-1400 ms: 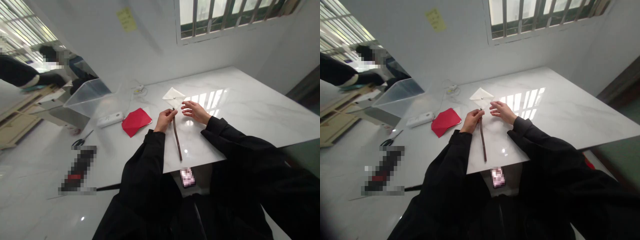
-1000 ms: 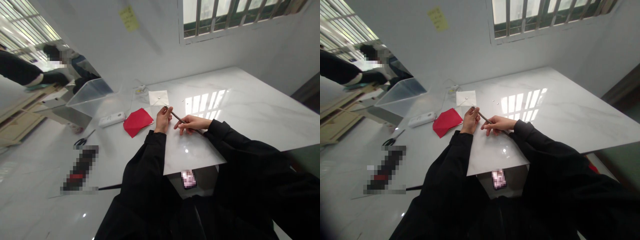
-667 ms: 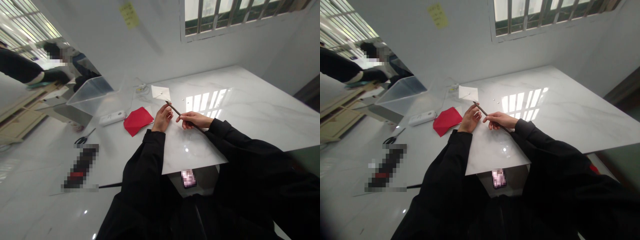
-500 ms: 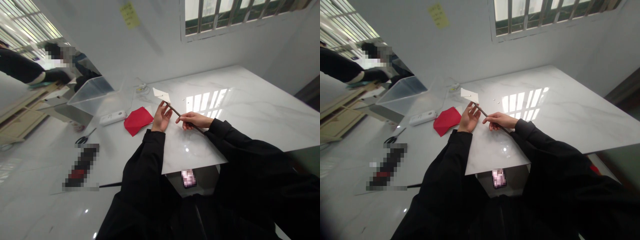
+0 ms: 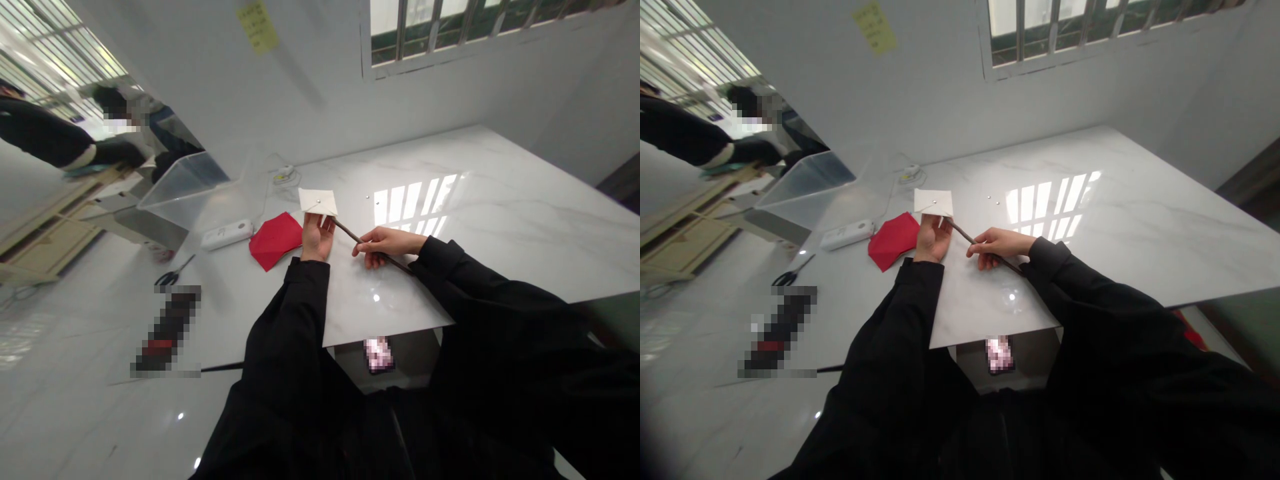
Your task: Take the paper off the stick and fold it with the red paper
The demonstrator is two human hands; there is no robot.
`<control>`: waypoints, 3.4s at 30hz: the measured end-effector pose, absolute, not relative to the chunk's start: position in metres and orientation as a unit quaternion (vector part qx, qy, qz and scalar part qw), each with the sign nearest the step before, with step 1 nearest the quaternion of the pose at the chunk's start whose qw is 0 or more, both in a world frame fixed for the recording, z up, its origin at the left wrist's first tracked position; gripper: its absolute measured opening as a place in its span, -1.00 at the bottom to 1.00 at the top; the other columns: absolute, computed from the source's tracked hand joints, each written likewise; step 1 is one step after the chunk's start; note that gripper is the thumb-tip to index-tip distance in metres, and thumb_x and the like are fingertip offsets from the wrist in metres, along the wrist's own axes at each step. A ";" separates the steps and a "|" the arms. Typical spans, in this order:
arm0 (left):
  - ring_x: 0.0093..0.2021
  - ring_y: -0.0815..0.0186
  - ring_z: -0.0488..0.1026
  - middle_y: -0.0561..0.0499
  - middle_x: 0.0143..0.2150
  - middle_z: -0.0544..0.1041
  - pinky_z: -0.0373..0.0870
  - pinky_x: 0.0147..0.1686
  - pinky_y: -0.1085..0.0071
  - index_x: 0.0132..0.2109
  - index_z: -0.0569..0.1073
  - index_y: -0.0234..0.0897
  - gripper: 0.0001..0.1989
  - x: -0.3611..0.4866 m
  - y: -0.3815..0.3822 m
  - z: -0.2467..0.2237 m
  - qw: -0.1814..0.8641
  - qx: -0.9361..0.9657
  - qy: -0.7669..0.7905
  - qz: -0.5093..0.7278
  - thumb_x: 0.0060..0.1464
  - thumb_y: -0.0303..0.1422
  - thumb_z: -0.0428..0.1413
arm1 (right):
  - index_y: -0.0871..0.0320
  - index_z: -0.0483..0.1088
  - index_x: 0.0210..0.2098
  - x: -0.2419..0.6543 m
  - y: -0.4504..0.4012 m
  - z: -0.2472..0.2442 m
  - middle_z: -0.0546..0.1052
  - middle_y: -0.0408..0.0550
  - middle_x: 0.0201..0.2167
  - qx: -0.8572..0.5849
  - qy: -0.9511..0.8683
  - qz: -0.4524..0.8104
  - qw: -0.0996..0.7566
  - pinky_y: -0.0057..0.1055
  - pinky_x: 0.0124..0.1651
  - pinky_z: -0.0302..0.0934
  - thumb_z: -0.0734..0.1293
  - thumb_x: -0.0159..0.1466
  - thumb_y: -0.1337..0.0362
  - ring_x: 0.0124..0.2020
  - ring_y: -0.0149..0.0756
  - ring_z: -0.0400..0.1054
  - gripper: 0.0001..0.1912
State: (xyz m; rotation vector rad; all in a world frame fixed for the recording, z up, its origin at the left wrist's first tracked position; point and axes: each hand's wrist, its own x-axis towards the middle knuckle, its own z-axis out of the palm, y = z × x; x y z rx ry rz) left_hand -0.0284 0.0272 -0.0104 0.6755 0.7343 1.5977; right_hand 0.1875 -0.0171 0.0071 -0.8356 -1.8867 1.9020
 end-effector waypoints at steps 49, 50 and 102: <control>-0.21 0.26 0.56 -0.07 -0.18 0.63 0.47 -0.18 0.39 -0.09 0.55 -0.29 -0.80 -0.009 0.021 -0.008 0.670 0.341 0.325 0.574 0.11 -0.39 0.20 | 0.19 0.39 -0.21 0.168 0.017 0.003 0.54 -0.08 -0.39 -0.279 -0.374 0.813 0.347 -0.47 -0.25 0.45 0.37 0.34 0.39 -0.40 -0.42 0.46 -0.94; -0.20 0.26 0.56 -0.07 -0.18 0.63 0.47 -0.18 0.40 -0.08 0.55 -0.29 -0.80 -0.009 0.021 -0.008 0.670 0.341 0.323 0.575 0.12 -0.40 0.19 | 0.19 0.39 -0.21 0.167 0.017 0.003 0.54 -0.08 -0.40 -0.280 -0.374 0.813 0.348 -0.48 -0.26 0.44 0.36 0.34 0.39 -0.40 -0.42 0.46 -0.95; 0.06 0.08 0.55 -0.13 0.02 0.59 0.50 0.05 0.16 -0.01 0.50 -0.24 -0.57 -0.005 0.017 0.003 0.532 0.499 0.362 0.580 -0.03 -0.21 0.32 | 0.17 0.43 -0.38 0.170 0.026 0.002 0.43 -0.18 -0.55 -0.406 -0.564 0.510 0.508 -0.53 -0.52 0.11 0.40 0.19 0.21 -0.56 -0.48 0.22 -0.85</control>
